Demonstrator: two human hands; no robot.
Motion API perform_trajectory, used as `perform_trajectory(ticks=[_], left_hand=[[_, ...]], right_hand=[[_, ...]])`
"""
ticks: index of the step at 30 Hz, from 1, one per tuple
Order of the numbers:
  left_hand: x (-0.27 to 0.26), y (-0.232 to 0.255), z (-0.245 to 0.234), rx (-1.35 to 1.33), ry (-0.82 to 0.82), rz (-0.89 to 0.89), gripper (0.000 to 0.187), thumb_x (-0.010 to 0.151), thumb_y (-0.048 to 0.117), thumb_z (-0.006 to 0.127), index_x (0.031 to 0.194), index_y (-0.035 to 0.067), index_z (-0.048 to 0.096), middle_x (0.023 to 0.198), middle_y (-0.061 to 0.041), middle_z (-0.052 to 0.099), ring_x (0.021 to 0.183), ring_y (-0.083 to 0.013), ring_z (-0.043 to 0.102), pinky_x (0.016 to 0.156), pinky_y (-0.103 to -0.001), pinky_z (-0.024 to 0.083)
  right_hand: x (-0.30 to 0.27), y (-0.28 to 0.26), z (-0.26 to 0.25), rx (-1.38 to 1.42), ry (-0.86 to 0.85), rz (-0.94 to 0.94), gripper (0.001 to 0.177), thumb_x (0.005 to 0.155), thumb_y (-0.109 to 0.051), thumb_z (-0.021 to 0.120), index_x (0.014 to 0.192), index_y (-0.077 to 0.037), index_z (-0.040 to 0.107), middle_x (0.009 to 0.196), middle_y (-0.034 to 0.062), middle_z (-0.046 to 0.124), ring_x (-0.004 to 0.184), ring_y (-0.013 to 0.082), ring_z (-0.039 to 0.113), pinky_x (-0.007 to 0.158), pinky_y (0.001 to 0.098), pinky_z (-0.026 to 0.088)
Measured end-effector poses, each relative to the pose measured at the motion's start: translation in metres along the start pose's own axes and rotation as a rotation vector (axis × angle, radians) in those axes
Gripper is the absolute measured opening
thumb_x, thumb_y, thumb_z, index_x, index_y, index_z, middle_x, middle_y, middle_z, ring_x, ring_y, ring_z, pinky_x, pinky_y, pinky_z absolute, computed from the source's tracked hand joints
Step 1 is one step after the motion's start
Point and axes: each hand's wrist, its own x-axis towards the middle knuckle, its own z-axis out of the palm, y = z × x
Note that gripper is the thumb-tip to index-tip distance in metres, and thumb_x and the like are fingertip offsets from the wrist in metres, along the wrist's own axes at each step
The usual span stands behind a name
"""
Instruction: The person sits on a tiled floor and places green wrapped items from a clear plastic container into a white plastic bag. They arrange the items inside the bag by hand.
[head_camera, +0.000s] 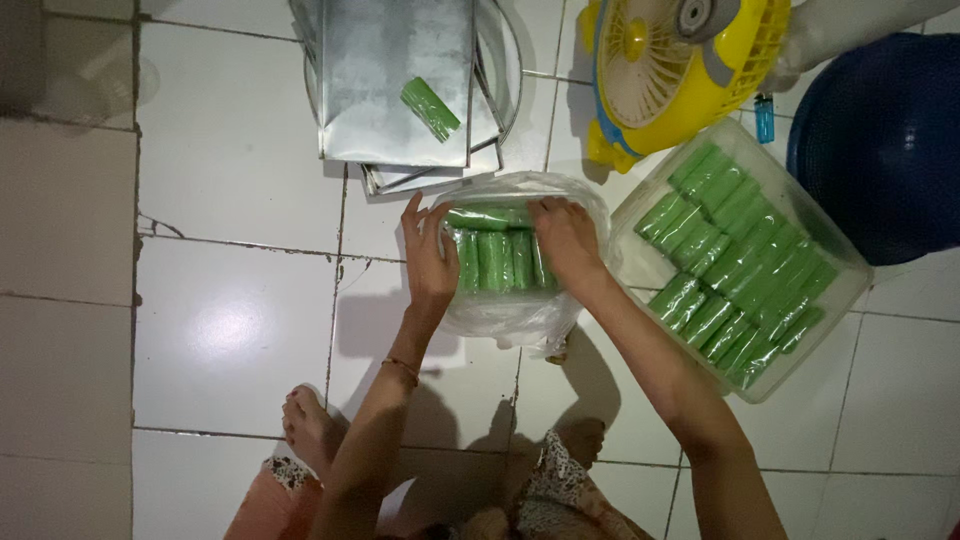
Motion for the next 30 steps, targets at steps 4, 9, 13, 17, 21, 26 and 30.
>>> perform_trajectory(ticks=[4, 9, 13, 17, 21, 26, 30], left_hand=[[-0.005, -0.013, 0.007, -0.042, 0.027, 0.072, 0.051, 0.102, -0.009, 0.053, 0.149, 0.009, 0.063, 0.169, -0.024, 0.039, 0.145, -0.0422, 0.055, 0.119, -0.051, 0.053], [0.001, -0.015, 0.006, -0.046, -0.011, 0.193, 0.053, 0.101, -0.013, 0.051, 0.149, 0.006, 0.064, 0.151, -0.018, 0.061, 0.146, -0.0404, 0.059, 0.125, -0.052, 0.049], [0.004, -0.008, 0.002, -0.125, -0.044, 0.135, 0.06, 0.092, -0.016, 0.045, 0.145, 0.005, 0.065, 0.145, -0.021, 0.064, 0.14, -0.0428, 0.061, 0.115, -0.049, 0.053], [0.005, -0.008, 0.009, -0.132, -0.022, 0.211, 0.058, 0.094, -0.017, 0.045, 0.146, 0.004, 0.063, 0.146, -0.022, 0.064, 0.142, -0.0441, 0.061, 0.119, -0.049, 0.052], [0.004, -0.007, 0.016, -0.133, -0.052, 0.182, 0.059, 0.095, -0.019, 0.043, 0.144, 0.006, 0.065, 0.147, -0.022, 0.064, 0.143, -0.0412, 0.062, 0.118, -0.047, 0.053], [0.005, -0.003, 0.012, -0.136, -0.082, 0.131, 0.058, 0.095, -0.02, 0.045, 0.142, 0.005, 0.068, 0.152, -0.023, 0.059, 0.137, -0.0396, 0.062, 0.11, -0.043, 0.054], [0.005, -0.011, 0.017, -0.137, -0.082, 0.085, 0.057, 0.097, -0.018, 0.046, 0.142, 0.008, 0.069, 0.153, -0.02, 0.059, 0.138, -0.037, 0.062, 0.111, -0.042, 0.056]], right_hand=[[-0.033, 0.026, -0.016, 0.341, 0.16, 0.118, 0.04, 0.099, 0.006, 0.066, 0.135, -0.01, 0.074, 0.136, 0.0159, 0.077, 0.125, 0.0371, 0.073, 0.104, 0.0463, 0.061], [-0.128, 0.101, -0.018, 0.512, 0.558, 0.474, 0.031, 0.11, 0.006, 0.053, 0.138, 0.005, 0.068, 0.129, 0.0276, 0.071, 0.113, 0.0432, 0.075, 0.097, 0.0461, 0.063], [-0.207, 0.18, 0.062, 0.226, 0.235, 0.824, 0.031, 0.112, -0.019, 0.072, 0.116, 0.011, 0.071, 0.104, 0.0311, 0.074, 0.096, 0.0477, 0.073, 0.09, 0.0546, 0.06], [-0.224, 0.194, 0.116, 0.131, 0.14, 0.824, 0.036, 0.099, -0.027, 0.083, 0.095, 0.008, 0.076, 0.095, 0.0315, 0.074, 0.09, 0.0496, 0.073, 0.082, 0.0578, 0.058], [-0.189, 0.169, 0.109, 0.289, -0.009, 0.997, 0.049, 0.094, -0.035, 0.086, 0.098, 0.011, 0.071, 0.092, 0.0298, 0.078, 0.085, 0.0439, 0.077, 0.075, 0.0531, 0.062], [-0.164, 0.184, 0.093, 0.42, -0.221, 1.164, 0.063, 0.081, -0.044, 0.098, 0.103, 0.011, 0.077, 0.099, 0.026, 0.078, 0.09, 0.0387, 0.079, 0.082, 0.0473, 0.063], [-0.169, 0.173, 0.047, 0.703, -0.114, 1.165, 0.055, 0.098, -0.037, 0.084, 0.123, 0.011, 0.076, 0.107, 0.0229, 0.08, 0.091, 0.0333, 0.078, 0.083, 0.0471, 0.065]])
